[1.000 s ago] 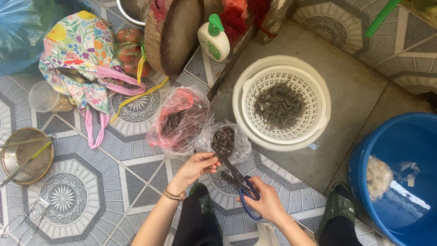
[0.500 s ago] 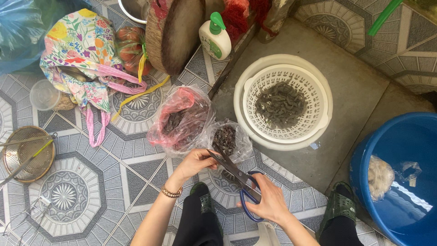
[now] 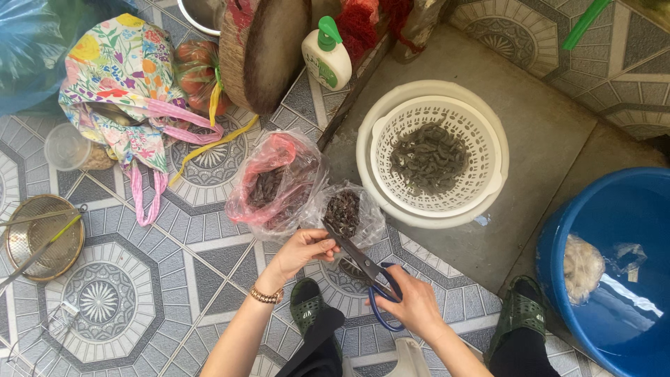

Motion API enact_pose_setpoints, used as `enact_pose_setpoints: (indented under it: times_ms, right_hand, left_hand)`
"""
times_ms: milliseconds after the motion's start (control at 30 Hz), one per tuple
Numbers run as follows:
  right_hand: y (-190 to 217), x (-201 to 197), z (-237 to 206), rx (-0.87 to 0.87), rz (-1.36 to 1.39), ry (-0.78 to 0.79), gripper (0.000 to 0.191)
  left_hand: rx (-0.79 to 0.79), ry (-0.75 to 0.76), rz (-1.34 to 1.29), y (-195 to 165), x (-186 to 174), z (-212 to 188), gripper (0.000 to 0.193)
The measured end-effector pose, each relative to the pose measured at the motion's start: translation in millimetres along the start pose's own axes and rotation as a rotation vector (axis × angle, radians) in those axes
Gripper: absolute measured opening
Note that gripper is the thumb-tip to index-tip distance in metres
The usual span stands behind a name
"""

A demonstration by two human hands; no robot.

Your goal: The person uses tongs to transfer cooked quail eggs from a pot into a mesh strainer, then moves to a low sink ledge and cuts dark seaweed strips with scissors, taking them from a plastic bag and dropping the cut pieces into a white colander.

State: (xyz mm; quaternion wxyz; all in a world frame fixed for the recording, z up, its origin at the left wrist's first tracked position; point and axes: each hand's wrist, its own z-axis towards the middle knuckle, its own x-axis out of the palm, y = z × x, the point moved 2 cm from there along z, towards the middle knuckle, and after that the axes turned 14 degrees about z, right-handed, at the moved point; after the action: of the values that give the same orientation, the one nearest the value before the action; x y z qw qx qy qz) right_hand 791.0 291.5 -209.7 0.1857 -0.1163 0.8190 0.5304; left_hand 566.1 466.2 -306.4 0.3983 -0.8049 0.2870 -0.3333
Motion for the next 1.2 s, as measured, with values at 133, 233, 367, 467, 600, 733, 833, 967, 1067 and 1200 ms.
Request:
enact_pose_setpoints:
  times_ms: [133, 233, 367, 467, 600, 733, 833, 967, 1067, 1200]
  right_hand:
    - [-18, 8, -1, 0.102, 0.408, 0.042, 0.034]
    - [-24, 11, -1, 0.215, 0.467, 0.033, 0.034]
    - [-18, 7, -1, 0.199, 0.42, 0.046, 0.041]
    - [-10, 1, -2, 0.11, 0.256, 0.037, 0.048]
    - [-8, -1, -1, 0.069, 0.259, 0.012, 0.053]
    - [-18, 4, 2, 0.2, 0.386, 0.01, 0.048]
    - [-27, 11, 1, 0.285, 0.453, 0.025, 0.045]
    - [-32, 19, 2, 0.192, 0.473, 0.004, 0.043]
    - [-33, 25, 0, 0.24, 0.484, 0.026, 0.042]
    - [-32, 28, -5, 0.221, 0.497, 0.033, 0.042]
  left_hand:
    - [-0.002, -0.016, 0.03, -4, 0, -2, 0.022]
    - [0.024, -0.049, 0.119, -11, -2, -2, 0.024]
    - [0.069, -0.048, 0.231, -20, -4, -3, 0.028]
    - [0.097, -0.048, 0.252, -25, -6, -2, 0.028]
    - [0.072, -0.048, 0.29, -35, -2, -4, 0.029]
    - [0.067, -0.058, 0.203, -54, 10, -2, 0.035]
    - [0.11, 0.0, -0.026, -74, 19, 10, 0.04]
    - [0.123, 0.107, -0.313, -100, 36, 48, 0.046]
    - [0.199, 0.099, -0.076, -113, 65, 101, 0.052]
    - [0.319, -0.117, 0.531, -120, 98, 149, 0.053]
